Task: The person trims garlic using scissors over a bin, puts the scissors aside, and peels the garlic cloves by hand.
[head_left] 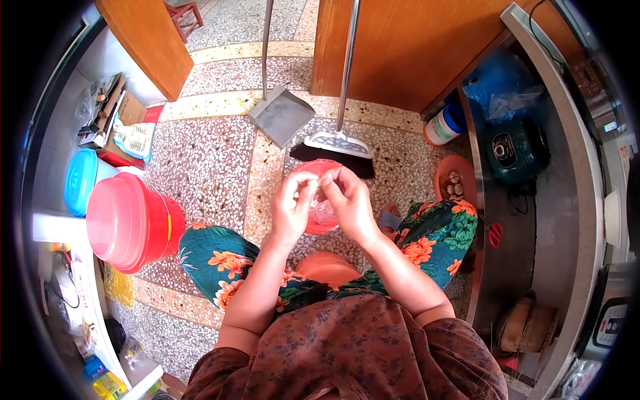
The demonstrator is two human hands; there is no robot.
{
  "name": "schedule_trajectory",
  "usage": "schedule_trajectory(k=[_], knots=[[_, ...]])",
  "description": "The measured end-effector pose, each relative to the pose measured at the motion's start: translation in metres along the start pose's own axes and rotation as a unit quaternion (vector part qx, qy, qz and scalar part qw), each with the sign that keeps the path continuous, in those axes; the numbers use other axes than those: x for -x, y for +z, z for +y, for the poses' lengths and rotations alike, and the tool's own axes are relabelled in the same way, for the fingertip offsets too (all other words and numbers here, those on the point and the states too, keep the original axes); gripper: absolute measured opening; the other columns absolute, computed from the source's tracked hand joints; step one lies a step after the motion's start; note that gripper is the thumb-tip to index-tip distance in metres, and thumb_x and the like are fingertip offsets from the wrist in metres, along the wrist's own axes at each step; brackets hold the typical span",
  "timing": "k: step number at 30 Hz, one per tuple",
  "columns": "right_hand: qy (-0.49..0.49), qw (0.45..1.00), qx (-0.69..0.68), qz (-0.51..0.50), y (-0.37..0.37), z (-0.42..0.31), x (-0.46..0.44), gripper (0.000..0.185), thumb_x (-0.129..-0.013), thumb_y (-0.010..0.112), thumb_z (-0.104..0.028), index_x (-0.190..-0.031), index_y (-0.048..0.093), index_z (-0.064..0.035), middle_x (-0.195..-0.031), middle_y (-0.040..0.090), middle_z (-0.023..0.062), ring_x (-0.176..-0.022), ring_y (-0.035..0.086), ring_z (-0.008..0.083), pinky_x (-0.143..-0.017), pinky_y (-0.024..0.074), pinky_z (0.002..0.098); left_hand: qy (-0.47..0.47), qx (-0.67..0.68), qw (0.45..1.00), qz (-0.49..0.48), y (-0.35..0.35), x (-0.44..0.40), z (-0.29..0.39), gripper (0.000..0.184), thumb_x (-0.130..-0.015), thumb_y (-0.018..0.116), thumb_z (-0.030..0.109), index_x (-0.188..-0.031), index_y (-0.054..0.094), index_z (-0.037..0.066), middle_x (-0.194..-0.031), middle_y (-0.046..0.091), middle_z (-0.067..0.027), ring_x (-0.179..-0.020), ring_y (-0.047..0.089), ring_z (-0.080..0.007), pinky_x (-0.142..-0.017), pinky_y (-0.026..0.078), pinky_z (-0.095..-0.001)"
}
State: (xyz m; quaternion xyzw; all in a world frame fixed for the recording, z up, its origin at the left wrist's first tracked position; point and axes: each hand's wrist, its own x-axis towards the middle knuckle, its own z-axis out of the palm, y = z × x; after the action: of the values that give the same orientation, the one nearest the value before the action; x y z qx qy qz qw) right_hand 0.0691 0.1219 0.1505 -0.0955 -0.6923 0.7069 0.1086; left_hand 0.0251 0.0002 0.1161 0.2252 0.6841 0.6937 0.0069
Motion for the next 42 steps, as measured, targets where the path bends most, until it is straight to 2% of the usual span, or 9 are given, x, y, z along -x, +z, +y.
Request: schedule_trajectory(k=[7, 25, 28, 30, 32, 35, 37, 40, 42], knots=[[0.060, 0.976, -0.208, -0.012, 0.006, 0.004, 0.001, 0.010, -0.095, 0.050, -0.009, -0.089, 0.056, -0.0033, -0.077, 0.057, 0.0007, -0.069, 0.054, 0.0070, -0.065, 0.0461, 0.0225, -0.102, 0.217, 0.971, 0.014, 0.002, 0.000, 0.005, 0.014, -0.095, 0.054, 0.014, -0.104, 0.053, 0.003, -0.086, 0.057, -0.0014, -0.069, 0.052, -0.0055, -0.062, 0.045, -0.0198], [0.058, 0.916, -0.396, -0.039, 0.000, 0.021, -0.002, 0.008, -0.097, 0.048, -0.013, -0.093, 0.050, -0.0060, -0.085, 0.056, 0.0036, -0.074, 0.053, 0.0115, -0.067, 0.0449, 0.0257, -0.137, 0.291, 0.946, 0.040, -0.004, -0.004, 0.002, 0.013, -0.097, 0.048, 0.015, -0.104, 0.049, 0.005, -0.077, 0.051, -0.0016, -0.068, 0.050, -0.0079, -0.061, 0.044, -0.0215], [0.093, 0.939, -0.330, 0.001, -0.003, 0.026, -0.004, 0.008, -0.095, 0.050, -0.011, -0.090, 0.052, -0.0057, -0.080, 0.056, 0.0022, -0.071, 0.053, 0.0097, -0.065, 0.0443, 0.0243, -0.143, 0.271, 0.951, 0.050, -0.004, -0.004, 0.000, 0.012, -0.097, 0.048, 0.014, -0.104, 0.049, 0.004, -0.076, 0.051, -0.0020, -0.067, 0.050, -0.0081, -0.059, 0.043, -0.0208], [0.103, 0.989, -0.105, 0.018, -0.009, 0.040, -0.008, 0.008, -0.093, 0.053, -0.008, -0.086, 0.053, -0.0052, -0.074, 0.056, -0.0001, -0.066, 0.052, 0.0073, -0.062, 0.0434, 0.0230, -0.153, 0.249, 0.955, 0.052, -0.003, -0.005, 0.001, 0.011, -0.096, 0.049, 0.013, -0.103, 0.050, 0.004, -0.077, 0.051, -0.0023, -0.066, 0.050, -0.0081, -0.059, 0.042, -0.0204], [0.073, 0.996, -0.029, 0.034, -0.015, 0.069, -0.015, 0.008, -0.090, 0.056, -0.004, -0.082, 0.056, -0.0027, -0.067, 0.055, -0.0008, -0.060, 0.052, 0.0064, -0.055, 0.0424, 0.0241, -0.170, 0.226, 0.957, 0.056, -0.003, -0.001, -0.001, 0.011, -0.096, 0.049, 0.013, -0.103, 0.050, 0.004, -0.077, 0.052, -0.0026, -0.066, 0.050, -0.0081, -0.058, 0.042, -0.0200], [0.052, 0.993, 0.094, 0.042, -0.024, 0.112, -0.025, 0.008, -0.086, 0.060, -0.005, -0.080, 0.057, -0.0012, -0.066, 0.057, 0.0042, -0.060, 0.054, 0.0110, -0.056, 0.0442, 0.0274, -0.166, 0.213, 0.962, 0.044, -0.003, -0.005, -0.007, 0.010, -0.096, 0.050, 0.012, -0.102, 0.052, 0.004, -0.077, 0.054, -0.0031, -0.065, 0.050, -0.0075, -0.056, 0.041, -0.0187], [0.064, 0.974, 0.211, 0.052, -0.028, 0.132, -0.031, 0.009, -0.079, 0.065, -0.007, -0.079, 0.059, -0.0001, -0.068, 0.061, 0.0126, -0.063, 0.060, 0.0212, -0.060, 0.0472, 0.0332, -0.168, 0.213, 0.961, 0.050, -0.002, -0.005, -0.011, 0.010, -0.095, 0.051, 0.012, -0.102, 0.052, 0.003, -0.077, 0.054, -0.0022, -0.063, 0.048, -0.0057, -0.054, 0.039, -0.0180], [0.046, 0.961, 0.266, 0.060, -0.026, 0.157, -0.037, 0.012, -0.075, 0.066, -0.009, -0.080, 0.061, 0.0003, -0.074, 0.063, 0.0195, -0.070, 0.063, 0.0323, -0.065, 0.0493, 0.0389, -0.172, 0.216, 0.959, 0.058, -0.003, -0.006, -0.012, 0.011, -0.095, 0.051, 0.011, -0.102, 0.053, 0.003, -0.077, 0.055, -0.0012, -0.060, 0.047, -0.0038, -0.051, 0.037, -0.0172], [0.043, 0.948, 0.309, 0.056, -0.024, 0.171, -0.040, 0.010, -0.075, 0.065, -0.009, -0.078, 0.061, -0.0009, -0.073, 0.063, 0.0170, -0.069, 0.063, 0.0295, -0.065, 0.0494, 0.0375, -0.174, 0.217, 0.959, 0.061, -0.004, -0.007, -0.013, 0.011, -0.095, 0.051, 0.011, -0.102, 0.053, 0.003, -0.076, 0.055, -0.0012, -0.060, 0.046, -0.0037, -0.050, 0.036, -0.0171]])
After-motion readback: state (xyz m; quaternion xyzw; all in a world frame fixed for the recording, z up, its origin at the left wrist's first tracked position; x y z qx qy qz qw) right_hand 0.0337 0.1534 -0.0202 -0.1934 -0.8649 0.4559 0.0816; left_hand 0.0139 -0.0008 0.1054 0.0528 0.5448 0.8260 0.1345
